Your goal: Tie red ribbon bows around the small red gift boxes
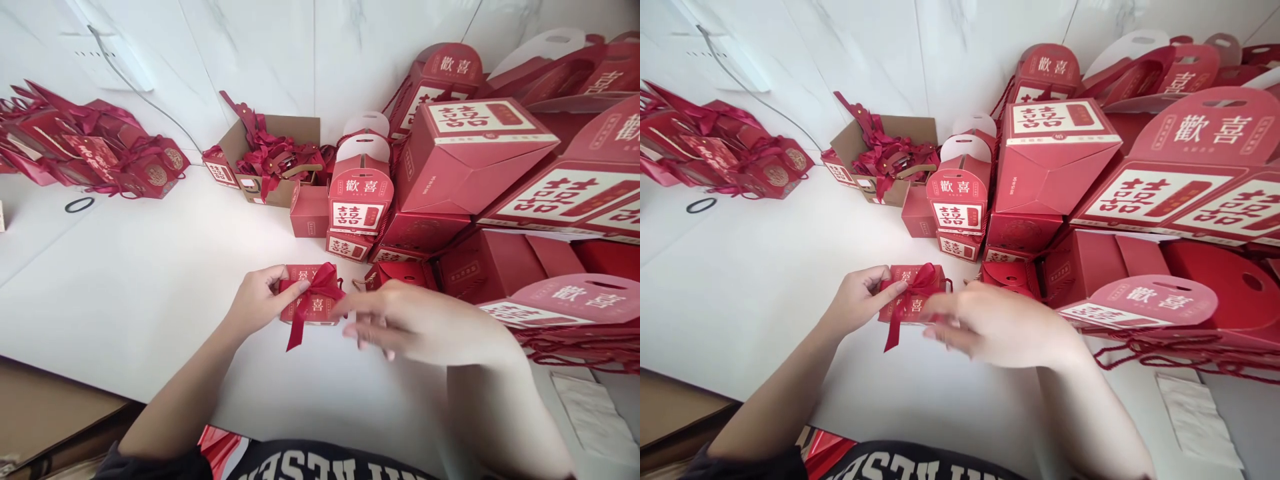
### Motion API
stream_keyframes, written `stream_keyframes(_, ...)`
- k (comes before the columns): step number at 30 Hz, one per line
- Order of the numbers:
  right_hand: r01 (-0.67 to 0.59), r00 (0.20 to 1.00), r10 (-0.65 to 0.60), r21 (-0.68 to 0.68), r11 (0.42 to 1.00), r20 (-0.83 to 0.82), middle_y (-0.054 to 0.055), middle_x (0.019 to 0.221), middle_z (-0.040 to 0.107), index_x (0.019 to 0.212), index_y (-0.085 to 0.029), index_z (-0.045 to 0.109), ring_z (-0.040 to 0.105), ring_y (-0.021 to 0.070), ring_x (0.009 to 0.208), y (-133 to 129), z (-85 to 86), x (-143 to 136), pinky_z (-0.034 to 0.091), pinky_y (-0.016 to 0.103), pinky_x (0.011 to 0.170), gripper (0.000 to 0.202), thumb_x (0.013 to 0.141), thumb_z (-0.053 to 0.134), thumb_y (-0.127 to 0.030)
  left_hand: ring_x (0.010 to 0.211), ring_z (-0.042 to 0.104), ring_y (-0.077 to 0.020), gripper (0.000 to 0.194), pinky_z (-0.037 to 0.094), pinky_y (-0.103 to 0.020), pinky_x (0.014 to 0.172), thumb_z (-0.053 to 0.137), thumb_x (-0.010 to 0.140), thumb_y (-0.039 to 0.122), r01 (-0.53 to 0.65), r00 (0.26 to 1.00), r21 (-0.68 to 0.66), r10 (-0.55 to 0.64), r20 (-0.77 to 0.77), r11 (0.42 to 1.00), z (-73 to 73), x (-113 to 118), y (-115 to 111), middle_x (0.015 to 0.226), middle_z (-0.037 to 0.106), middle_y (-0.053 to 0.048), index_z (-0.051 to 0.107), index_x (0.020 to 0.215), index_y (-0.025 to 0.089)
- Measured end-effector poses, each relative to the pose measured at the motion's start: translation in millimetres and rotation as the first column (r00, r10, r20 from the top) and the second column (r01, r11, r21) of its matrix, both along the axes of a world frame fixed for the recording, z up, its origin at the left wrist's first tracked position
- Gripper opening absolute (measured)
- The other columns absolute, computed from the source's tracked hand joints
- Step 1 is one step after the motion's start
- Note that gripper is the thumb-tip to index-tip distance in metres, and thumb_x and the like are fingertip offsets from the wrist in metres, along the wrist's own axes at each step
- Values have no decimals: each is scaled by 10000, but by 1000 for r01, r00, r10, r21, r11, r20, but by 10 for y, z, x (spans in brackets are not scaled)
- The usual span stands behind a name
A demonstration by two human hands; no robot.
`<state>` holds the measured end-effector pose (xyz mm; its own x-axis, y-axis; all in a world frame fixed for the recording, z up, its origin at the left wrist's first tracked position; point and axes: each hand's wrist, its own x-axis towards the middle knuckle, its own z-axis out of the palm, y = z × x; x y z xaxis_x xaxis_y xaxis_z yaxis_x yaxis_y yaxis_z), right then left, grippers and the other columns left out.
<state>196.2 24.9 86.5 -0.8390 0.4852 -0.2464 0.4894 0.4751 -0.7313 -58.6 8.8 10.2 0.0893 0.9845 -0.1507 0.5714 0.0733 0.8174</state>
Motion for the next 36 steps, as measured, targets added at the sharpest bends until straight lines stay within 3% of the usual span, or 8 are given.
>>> stream_keyframes(3, 185, 979, -197, 183, 966, 48, 8, 760, 676, 1106, -227, 618, 597, 145, 627, 43, -10, 28, 363, 241, 582, 266, 997, 405, -344, 676, 562, -135, 368, 435, -239, 596, 708, 754, 535, 15, 1000, -36, -16, -14, 999, 22, 1, -21, 803, 654, 10, 602, 846, 195)
stream_keyframes(10, 182, 901, -315, 397, 899, 300, 84, 773, 676, 901, -185, 613, 621, 216, 665, 30, -231, -113, 267, 278, 552, 314, 970, 392, -398, 631, 516, -118, 516, 431, -238, 582, 709, 766, 521, 107, 989, -38, -110, -103, 994, 167, -191, -10, 755, 533, 60, 473, 1163, 289)
stream_keyframes(16, 107, 982, -116, 66, 992, 151, 20, 664, 699, 819, -191, 660, 605, 142, 606, 81, -264, -213, 358, 243, 573, 322, 949, 437, -383, 1027, 593, -209, 353, 503, -306, 776, 576, 879, 505, 60, 995, 93, -53, -80, 994, 137, -184, 47, 1152, 600, -37, 550, 1145, 274)
stream_keyframes(19, 207, 971, -192, -97, 973, 141, 14, 592, 688, 719, -173, 664, 591, 120, 562, 164, -363, -274, 392, 221, 549, 407, 940, 442, -434, 1095, 602, -242, 421, 527, -356, 867, 596, 870, 494, 20, 996, 37, -23, 82, 999, 69, -81, 59, 1280, 574, -50, 529, 1230, 288)
stream_keyframes(23, 251, 967, -222, -316, 915, 126, 17, 615, 689, 754, -155, 690, 539, 96, 472, 233, -512, -356, 414, 206, 470, 403, 878, 526, -502, 991, 661, -244, 528, 572, -372, 820, 640, 845, 474, 79, 948, -98, -44, 316, 992, 14, -3, 73, 1226, 613, -55, 479, 1314, 293)
stream_keyframes(27, 236, 970, -243, -336, 912, 24, -15, 516, 607, 685, -139, 692, 425, 56, 408, 215, -473, -341, 326, 181, 399, 319, 829, 602, -408, 1023, 652, -251, 513, 574, -362, 829, 680, 816, 462, 68, 947, -82, -38, 320, 994, -6, -3, 87, 1240, 612, -52, 522, 1266, 273)
stream_keyframes(30, 180, 980, -199, -339, 923, -20, -18, 537, 610, 715, -140, 714, 468, 58, 441, 186, -401, -294, 314, 170, 398, 269, 818, 601, -362, 1021, 650, -243, 502, 577, -346, 814, 684, 812, 464, 53, 957, -51, -36, 287, 997, -32, 0, 85, 1230, 614, -50, 528, 1247, 269)
stream_keyframes(36, 25, 980, 44, -340, 940, 194, -24, 507, 617, 702, -150, 679, 584, 107, 466, 92, -487, -382, 416, 180, 443, 184, 746, 643, -325, 1013, 655, -229, 474, 566, -349, 847, 661, 829, 453, 95, 979, 58, -104, 177, 994, -95, -16, 131, 1252, 611, -54, 520, 1239, 263)
